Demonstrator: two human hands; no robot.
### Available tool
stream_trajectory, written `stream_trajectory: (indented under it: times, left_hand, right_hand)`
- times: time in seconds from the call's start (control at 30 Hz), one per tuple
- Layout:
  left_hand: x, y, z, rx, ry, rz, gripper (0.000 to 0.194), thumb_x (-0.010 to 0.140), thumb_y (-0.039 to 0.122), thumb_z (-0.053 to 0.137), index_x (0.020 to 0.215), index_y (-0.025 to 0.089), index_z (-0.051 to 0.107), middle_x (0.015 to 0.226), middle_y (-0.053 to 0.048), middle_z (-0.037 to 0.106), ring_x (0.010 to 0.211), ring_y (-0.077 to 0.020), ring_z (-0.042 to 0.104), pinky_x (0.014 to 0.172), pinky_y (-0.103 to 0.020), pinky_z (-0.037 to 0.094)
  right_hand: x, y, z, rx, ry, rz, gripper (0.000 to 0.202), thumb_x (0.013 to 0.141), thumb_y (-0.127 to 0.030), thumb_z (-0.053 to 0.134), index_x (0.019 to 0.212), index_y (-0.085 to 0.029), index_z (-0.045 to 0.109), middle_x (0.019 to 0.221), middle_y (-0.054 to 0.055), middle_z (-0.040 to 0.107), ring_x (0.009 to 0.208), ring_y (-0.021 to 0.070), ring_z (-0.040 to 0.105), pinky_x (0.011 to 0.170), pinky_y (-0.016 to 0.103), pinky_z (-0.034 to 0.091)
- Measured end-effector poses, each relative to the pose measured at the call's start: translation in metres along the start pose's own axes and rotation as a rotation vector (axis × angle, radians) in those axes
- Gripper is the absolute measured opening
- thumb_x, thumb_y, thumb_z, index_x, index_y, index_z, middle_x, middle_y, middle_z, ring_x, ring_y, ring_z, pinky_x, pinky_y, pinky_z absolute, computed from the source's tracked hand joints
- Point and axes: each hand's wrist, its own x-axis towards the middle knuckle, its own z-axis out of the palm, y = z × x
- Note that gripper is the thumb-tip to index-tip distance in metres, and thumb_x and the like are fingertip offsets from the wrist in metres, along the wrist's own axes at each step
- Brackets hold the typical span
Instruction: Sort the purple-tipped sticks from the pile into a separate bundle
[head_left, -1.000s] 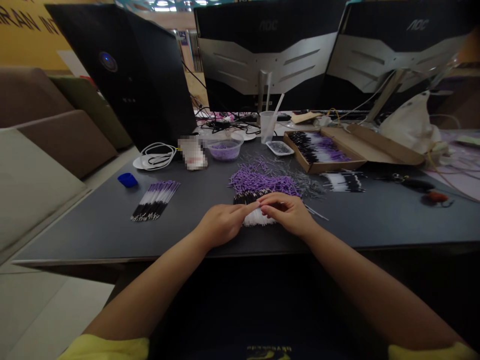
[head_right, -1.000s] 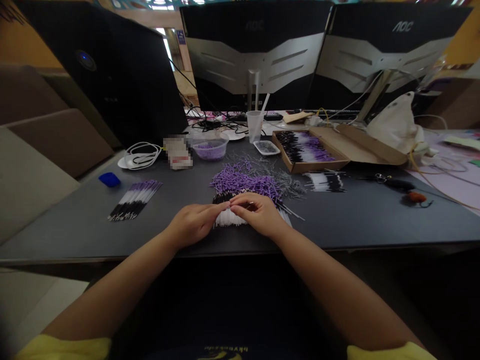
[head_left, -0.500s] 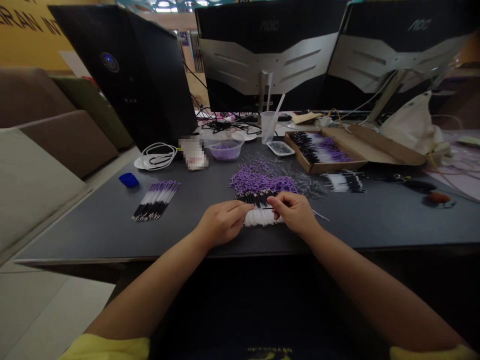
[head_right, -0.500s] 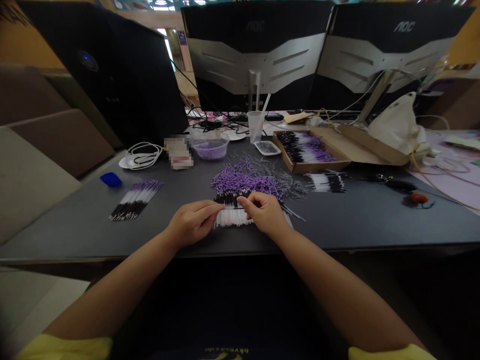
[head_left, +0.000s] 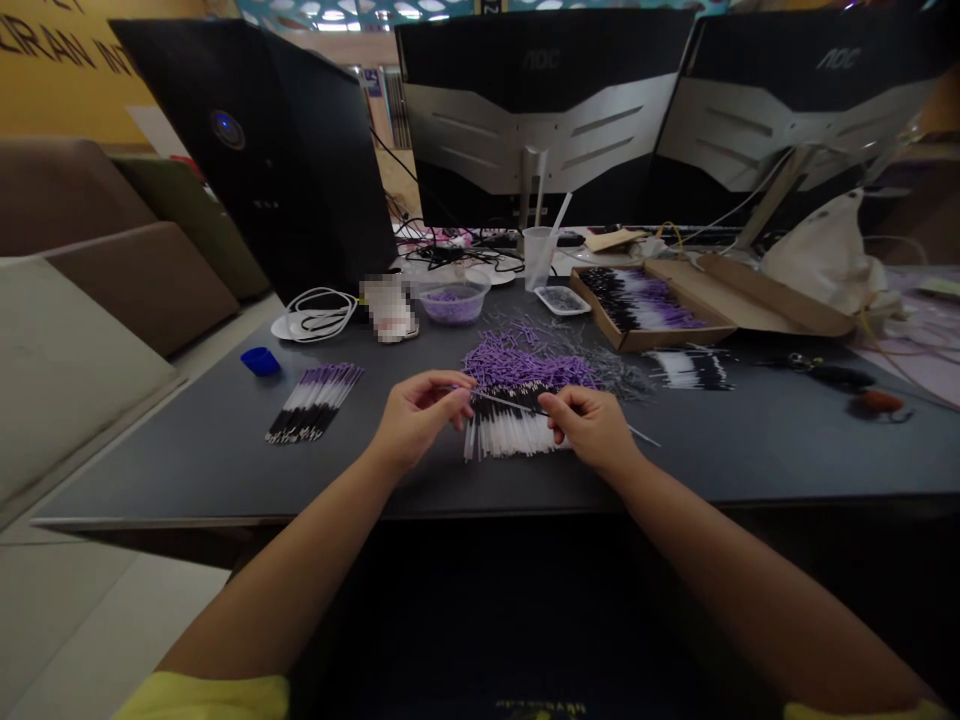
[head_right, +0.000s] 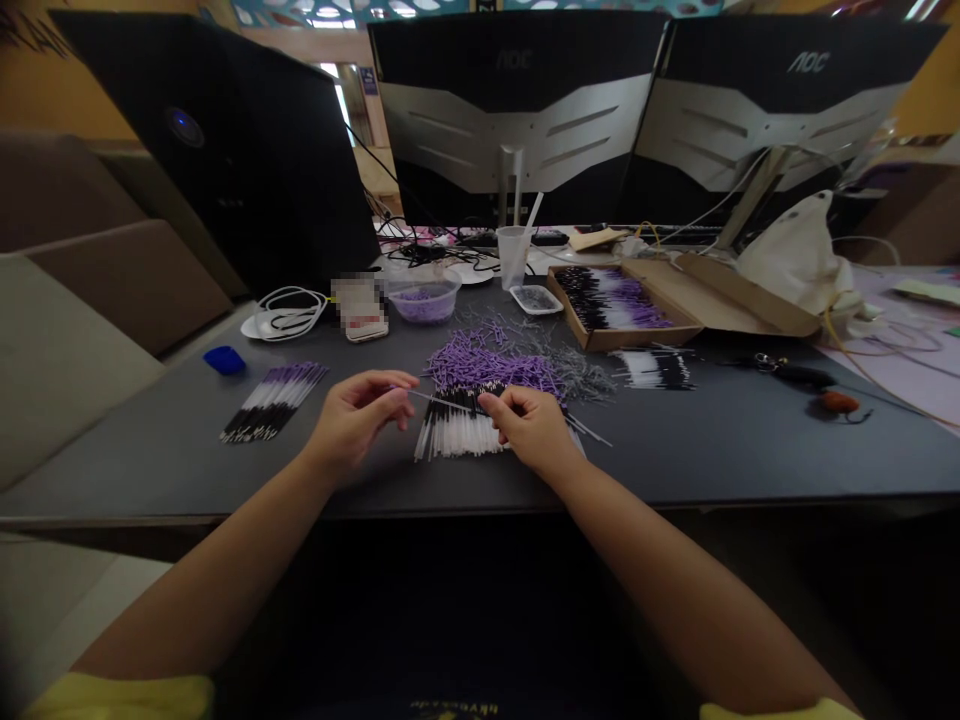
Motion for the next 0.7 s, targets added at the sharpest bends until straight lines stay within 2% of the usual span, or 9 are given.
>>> stream_trajectory:
  times: [0.07, 0.17, 0.27, 0.37, 0.47, 0.57, 0.63, 0.7]
  left_hand:
    - [0.001, -0.003, -0.001, -0.133, -0.021, -0.092, 0.014, 0.088, 0.028, 0.056, 0.091, 0.015, 0.055, 0.1, -0.009, 0.07, 0.072, -0.0161, 0.07, 0.056, -0.027, 0.058]
    - [0.001, -0.01, 0.0, -0.177, -0.007, -0.119, 0.014, 0.09, 0.028, 0.055, 0.098, 0.019, 0.048, 0.092, -0.005, 0.073, 0.075, -0.0185, 0.072, 0.063, -0.032, 0.061]
    - [0.003, -0.017, -0.003, -0.154, 0.072, -0.092, 0.018, 0.09, 0.031, 0.057, 0.101, 0.021, 0.047, 0.088, -0.001, 0.073, 0.071, -0.0168, 0.071, 0.066, -0.034, 0.062]
    - [0.012, -0.021, -0.016, -0.059, 0.193, -0.041, 0.022, 0.089, 0.037, 0.058, 0.101, 0.02, 0.052, 0.083, -0.001, 0.071, 0.069, -0.0152, 0.069, 0.067, -0.035, 0.062]
    - [0.028, -0.017, -0.045, 0.086, 0.272, -0.011, 0.033, 0.087, 0.042, 0.06, 0.106, 0.016, 0.056, 0.077, 0.0, 0.068, 0.066, -0.0125, 0.065, 0.065, -0.034, 0.061]
    - [0.049, -0.012, -0.086, 0.311, 0.304, -0.035, 0.039, 0.083, 0.044, 0.063, 0.107, 0.013, 0.061, 0.073, 0.003, 0.066, 0.059, -0.0073, 0.06, 0.061, -0.028, 0.057]
    - [0.06, -0.012, -0.115, 0.453, 0.337, -0.071, 0.037, 0.079, 0.042, 0.067, 0.101, 0.012, 0.065, 0.063, 0.006, 0.062, 0.051, -0.0034, 0.052, 0.058, -0.023, 0.053]
    - [0.064, -0.016, -0.143, 0.607, 0.36, -0.126, 0.031, 0.078, 0.039, 0.069, 0.096, 0.014, 0.069, 0.057, 0.009, 0.058, 0.048, -0.0001, 0.044, 0.065, -0.024, 0.052]
  right_hand:
    - [-0.001, -0.001, 0.001, -0.013, -0.048, -0.006, 0.041, 0.083, -0.049, 0.06, 0.056, -0.019, 0.054, 0.045, -0.002, 0.055, 0.042, 0.0106, 0.049, 0.048, 0.024, 0.038]
    - [-0.003, -0.005, 0.003, -0.052, -0.12, -0.032, 0.04, 0.084, -0.048, 0.059, 0.056, -0.019, 0.053, 0.047, -0.002, 0.055, 0.045, 0.0111, 0.049, 0.05, 0.024, 0.039]
    - [-0.004, -0.007, 0.003, -0.097, -0.19, -0.068, 0.04, 0.085, -0.046, 0.057, 0.056, -0.019, 0.053, 0.048, -0.002, 0.055, 0.048, 0.0114, 0.05, 0.052, 0.024, 0.039]
    - [-0.005, -0.009, 0.002, -0.118, -0.217, -0.107, 0.04, 0.088, -0.043, 0.052, 0.056, -0.019, 0.054, 0.049, -0.001, 0.055, 0.05, 0.0115, 0.051, 0.055, 0.025, 0.04]
    - [-0.004, -0.009, 0.002, -0.121, -0.197, -0.097, 0.04, 0.09, -0.041, 0.049, 0.057, -0.019, 0.054, 0.049, -0.002, 0.053, 0.049, 0.0113, 0.05, 0.053, 0.024, 0.039]
    - [-0.004, -0.01, 0.002, -0.122, -0.192, -0.088, 0.04, 0.09, -0.04, 0.049, 0.056, -0.019, 0.053, 0.048, -0.002, 0.052, 0.048, 0.0114, 0.049, 0.053, 0.025, 0.038]
    - [-0.004, -0.01, 0.002, -0.119, -0.196, -0.097, 0.04, 0.09, -0.039, 0.048, 0.056, -0.019, 0.053, 0.049, -0.002, 0.052, 0.049, 0.0116, 0.05, 0.054, 0.025, 0.038]
    - [-0.004, -0.01, 0.002, -0.116, -0.198, -0.106, 0.04, 0.09, -0.039, 0.048, 0.055, -0.019, 0.053, 0.049, -0.002, 0.052, 0.05, 0.0117, 0.05, 0.054, 0.025, 0.039]
